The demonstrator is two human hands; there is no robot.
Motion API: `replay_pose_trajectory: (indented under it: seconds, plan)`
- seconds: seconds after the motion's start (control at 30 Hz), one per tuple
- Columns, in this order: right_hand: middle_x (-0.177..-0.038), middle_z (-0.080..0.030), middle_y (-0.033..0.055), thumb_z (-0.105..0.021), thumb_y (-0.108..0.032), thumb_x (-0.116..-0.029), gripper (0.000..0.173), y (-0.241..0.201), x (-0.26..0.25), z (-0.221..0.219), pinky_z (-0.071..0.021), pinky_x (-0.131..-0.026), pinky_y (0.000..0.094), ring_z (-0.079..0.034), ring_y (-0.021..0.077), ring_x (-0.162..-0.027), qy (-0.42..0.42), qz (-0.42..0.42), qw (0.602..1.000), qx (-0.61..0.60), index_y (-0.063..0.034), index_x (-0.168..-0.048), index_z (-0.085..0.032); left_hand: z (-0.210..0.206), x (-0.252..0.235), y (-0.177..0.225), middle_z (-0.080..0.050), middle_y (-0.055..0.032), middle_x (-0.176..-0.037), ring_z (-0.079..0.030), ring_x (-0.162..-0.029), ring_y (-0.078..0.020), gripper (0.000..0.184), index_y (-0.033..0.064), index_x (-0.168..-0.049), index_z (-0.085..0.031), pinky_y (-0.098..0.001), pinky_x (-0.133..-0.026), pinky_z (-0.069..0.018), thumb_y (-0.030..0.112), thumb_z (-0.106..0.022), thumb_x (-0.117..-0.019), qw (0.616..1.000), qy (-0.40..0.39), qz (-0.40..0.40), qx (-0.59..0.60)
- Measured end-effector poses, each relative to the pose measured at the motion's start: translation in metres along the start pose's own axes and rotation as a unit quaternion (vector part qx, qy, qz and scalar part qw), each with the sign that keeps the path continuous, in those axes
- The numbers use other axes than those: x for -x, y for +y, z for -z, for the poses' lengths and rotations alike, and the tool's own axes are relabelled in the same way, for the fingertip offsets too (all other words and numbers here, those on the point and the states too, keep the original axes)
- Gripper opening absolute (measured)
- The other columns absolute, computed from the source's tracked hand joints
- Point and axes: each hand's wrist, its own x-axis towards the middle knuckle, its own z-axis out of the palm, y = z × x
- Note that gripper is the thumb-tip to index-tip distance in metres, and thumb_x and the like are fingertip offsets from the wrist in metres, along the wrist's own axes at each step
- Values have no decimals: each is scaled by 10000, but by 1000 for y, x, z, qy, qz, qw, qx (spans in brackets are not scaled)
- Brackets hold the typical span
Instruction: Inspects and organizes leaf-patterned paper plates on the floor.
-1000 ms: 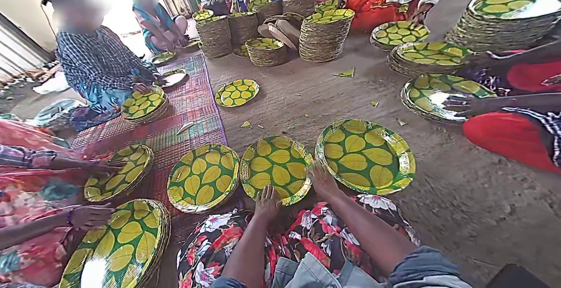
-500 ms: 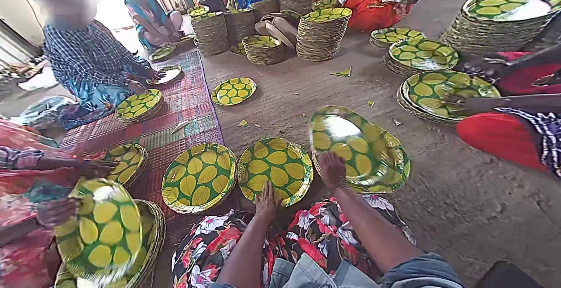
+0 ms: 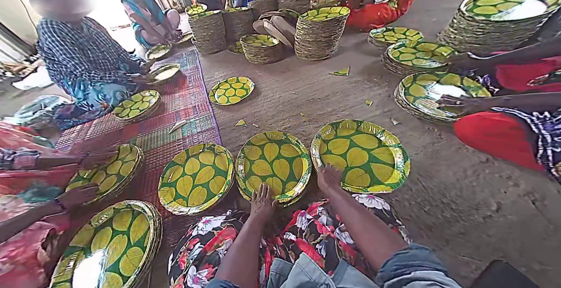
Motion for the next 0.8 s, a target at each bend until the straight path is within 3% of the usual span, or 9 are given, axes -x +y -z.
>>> replay_pose_trajectory:
  seconds: [0.2, 0.27, 0.37, 0.43, 0.5, 0.57, 0.67, 0.73, 0.8]
  plan:
    - [-1417, -569, 289, -518, -194, -1068, 407, 6, -4, 6, -319, -1154, 649, -508, 447, -1370, 89, 4, 995, -40, 16, -1413, -568, 11, 4, 4, -361, -152, -1647, -342, -1520, -337, 568, 71, -1550, -436, -564, -1202, -296, 423, -344, -1114, 999, 33, 2, 24]
    - [-1291, -639, 314, -505, -201, -1076, 364, 7, 2, 6, -401, -1069, 648, -588, 471, -1269, 206, 92, 973, -46, 59, -1286, -651, 12, 8, 4, -361, -187, -1640, -357, -1510, -361, 592, 59, -1595, -354, -574, -1204, -293, 400, -371, -1111, 995, 85, 6, 56]
    - [-1083, -714, 296, -565, -48, -1012, 212, 2, 12, -4, -547, -872, 601, -698, 469, -1059, 315, 314, 894, -48, 90, -1038, -723, 1, 5, 5, -301, -307, -1631, -289, -1532, -453, 663, -67, -1567, -337, -641, -1230, -180, 330, -474, -1054, 936, 344, -39, 65]
    - [-1111, -715, 283, -559, 7, -994, 186, -6, 24, -12, -576, -840, 594, -706, 465, -1059, 219, 424, 879, -20, 65, -1057, -723, 0, 0, 5, -385, -353, -1565, -361, -1476, -514, 671, -122, -1497, -425, -690, -1198, -208, 342, -484, -1016, 882, 466, -70, 32]
    - [-1190, -679, 284, -519, 1, -1024, 238, -17, 27, -18, -522, -908, 610, -655, 473, -1137, 41, 454, 889, 46, 53, -1176, -694, 3, 5, 5, -358, -304, -1605, -323, -1515, -461, 650, -77, -1532, -406, -666, -1224, -170, 341, -455, -1037, 915, 399, -62, 11]
    - [-1329, -630, 264, -508, 2, -1023, 301, -23, 21, -22, -395, -1085, 638, -565, 452, -1293, -82, 398, 907, 107, 15, -1284, -658, 3, 7, 3, -227, -187, -1699, -165, -1593, -341, 626, 26, -1619, -278, -596, -1269, -80, 380, -347, -1108, 983, 181, -31, 8]
    - [-1511, -483, 308, -524, 96, -963, 425, -16, 16, -16, -184, -1213, 709, -387, 478, -1470, -49, 269, 958, 82, 58, -1382, -588, -2, 2, -2, -90, -138, -1736, -37, -1614, -292, 651, 63, -1649, -169, -582, -1273, -19, 408, -319, -1118, 1000, 12, -19, 4]
    - [-1626, -331, 302, -515, -8, -1014, 551, -14, 14, -5, -156, -1216, 711, -275, 462, -1540, 0, 151, 987, 55, 61, -1546, -393, -1, 2, -2, -85, -135, -1737, -37, -1614, -286, 658, 67, -1650, -172, -577, -1274, -20, 413, -337, -1115, 1000, 7, -18, 5]
    - [-1602, -361, 306, -567, -130, -1031, 586, -7, 7, -1, -225, -1193, 697, -318, 456, -1517, 0, 51, 998, 23, 81, -1542, -370, -1, 0, -2, -78, -119, -1740, -33, -1615, -276, 667, 79, -1653, -167, -574, -1274, -23, 424, -345, -1111, 1000, 8, -17, 2]
